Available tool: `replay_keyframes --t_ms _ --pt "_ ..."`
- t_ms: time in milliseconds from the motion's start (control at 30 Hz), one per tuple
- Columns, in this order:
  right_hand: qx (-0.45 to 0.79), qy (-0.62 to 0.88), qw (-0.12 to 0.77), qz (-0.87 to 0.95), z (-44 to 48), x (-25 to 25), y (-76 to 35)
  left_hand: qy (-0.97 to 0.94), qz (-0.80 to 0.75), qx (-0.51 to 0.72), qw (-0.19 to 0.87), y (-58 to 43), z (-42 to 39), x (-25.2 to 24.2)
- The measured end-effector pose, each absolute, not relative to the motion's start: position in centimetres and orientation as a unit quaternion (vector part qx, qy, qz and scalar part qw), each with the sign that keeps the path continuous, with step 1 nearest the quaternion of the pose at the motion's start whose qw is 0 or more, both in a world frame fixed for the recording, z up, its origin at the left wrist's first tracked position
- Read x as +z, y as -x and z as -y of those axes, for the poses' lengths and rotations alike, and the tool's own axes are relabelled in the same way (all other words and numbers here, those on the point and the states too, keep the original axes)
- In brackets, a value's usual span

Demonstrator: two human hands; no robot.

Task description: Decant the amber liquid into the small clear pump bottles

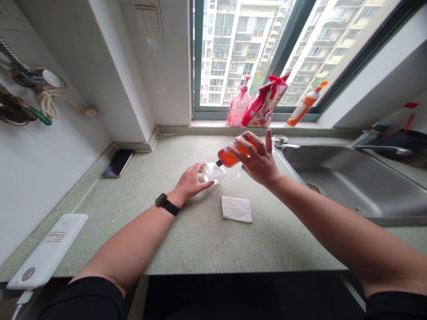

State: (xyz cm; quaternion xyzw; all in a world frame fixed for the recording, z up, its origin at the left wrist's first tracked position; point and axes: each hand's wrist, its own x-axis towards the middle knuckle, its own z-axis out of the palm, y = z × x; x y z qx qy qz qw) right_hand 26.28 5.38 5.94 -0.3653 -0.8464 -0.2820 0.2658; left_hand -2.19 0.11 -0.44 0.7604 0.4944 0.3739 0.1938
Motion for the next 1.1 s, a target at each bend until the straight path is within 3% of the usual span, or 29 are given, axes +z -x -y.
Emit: replay_keyframes --t_ms 867,1100 --pt "-0.277 0.283 0.300 0.868 -6.0 7.2 -26.0 -0.759 -0.495 0.370 0.203 2.3 0.0 -0.3" --pt "-0.219 0.300 0.292 0.881 -5.8 8.0 -25.7 -0.761 -0.492 0.370 0.203 2.3 -0.1 -0.5"
